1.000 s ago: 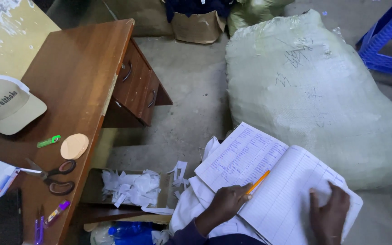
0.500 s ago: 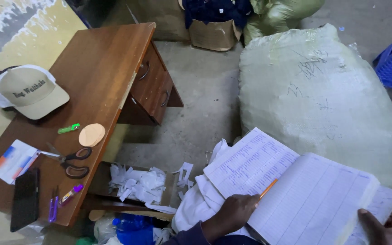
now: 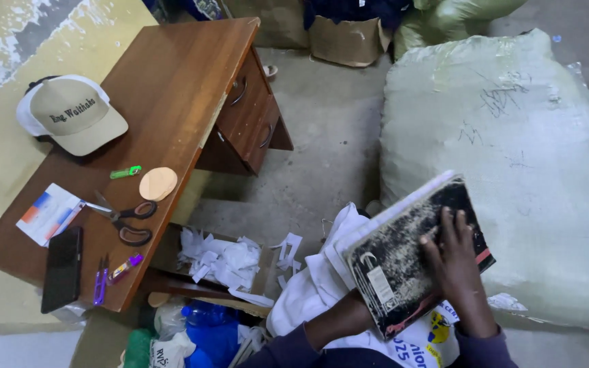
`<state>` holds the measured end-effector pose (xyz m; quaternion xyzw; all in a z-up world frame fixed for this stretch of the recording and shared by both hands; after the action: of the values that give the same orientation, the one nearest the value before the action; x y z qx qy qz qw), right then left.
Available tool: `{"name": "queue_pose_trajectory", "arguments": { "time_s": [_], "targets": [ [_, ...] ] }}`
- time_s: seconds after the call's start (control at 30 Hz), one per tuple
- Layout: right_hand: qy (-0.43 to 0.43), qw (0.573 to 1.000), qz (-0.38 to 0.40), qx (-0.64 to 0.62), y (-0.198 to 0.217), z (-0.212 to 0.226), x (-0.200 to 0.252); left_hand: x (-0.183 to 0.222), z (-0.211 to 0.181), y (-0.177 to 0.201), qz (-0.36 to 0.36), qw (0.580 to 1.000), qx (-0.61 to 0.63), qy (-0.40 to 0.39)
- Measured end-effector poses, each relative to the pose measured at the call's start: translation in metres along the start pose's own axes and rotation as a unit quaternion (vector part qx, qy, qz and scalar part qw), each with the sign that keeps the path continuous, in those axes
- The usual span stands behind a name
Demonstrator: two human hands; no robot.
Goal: Finishing patches on t-shirts using a lighter and recording production data in a ledger.
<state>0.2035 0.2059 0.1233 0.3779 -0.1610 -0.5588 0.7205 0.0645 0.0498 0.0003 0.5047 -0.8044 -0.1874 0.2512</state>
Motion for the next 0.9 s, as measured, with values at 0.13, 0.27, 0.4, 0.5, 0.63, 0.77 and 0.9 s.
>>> {"name": "queue_pose_trajectory", "arguments": {
  "time_s": [0.13,0.27,0.4,0.5,0.63,0.77,0.9],
  "targets": [
    [-0.044,0.994,0.081,0.054,-0.049,-0.013,0.000,0.007,0.019,0.004,0.112,0.986,0.116,0.046],
    [-0.017,0.996,0.068,0.063,-0.042,-0.011,0.003,0.011,0.029,0.018,0.192,0.960,0.193,0.065],
    [-0.007,0.985,0.131,0.114,-0.076,-0.037,0.006,0.033,0.015,0.034,0.280,0.898,0.328,0.088],
    [0.001,0.979,0.143,0.145,-0.083,-0.037,0.005,0.052,0.020,0.041,0.278,0.831,0.462,0.138],
    [0.003,0.964,0.186,0.188,-0.089,-0.030,0.008,0.070,0.074,0.062,0.064,0.762,0.579,0.283],
    [-0.003,0.963,0.197,0.186,-0.090,-0.029,0.008,0.076,0.086,0.048,0.004,0.678,0.660,0.323],
    [-0.007,0.964,0.191,0.187,-0.088,-0.032,0.008,0.060,0.099,0.038,-0.090,0.646,0.680,0.336]
  ]
}}
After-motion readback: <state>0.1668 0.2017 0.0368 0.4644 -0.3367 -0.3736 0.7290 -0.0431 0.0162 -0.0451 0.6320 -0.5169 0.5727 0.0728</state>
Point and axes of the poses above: each hand's wrist, its own x-axis away from the middle knuckle, its own y-axis out of the back of the hand, z = x × y, the point moved 9 cm from there along -x, towards the middle knuckle, and after that the axes turned 12 degrees about y, right-handed, at the moved point
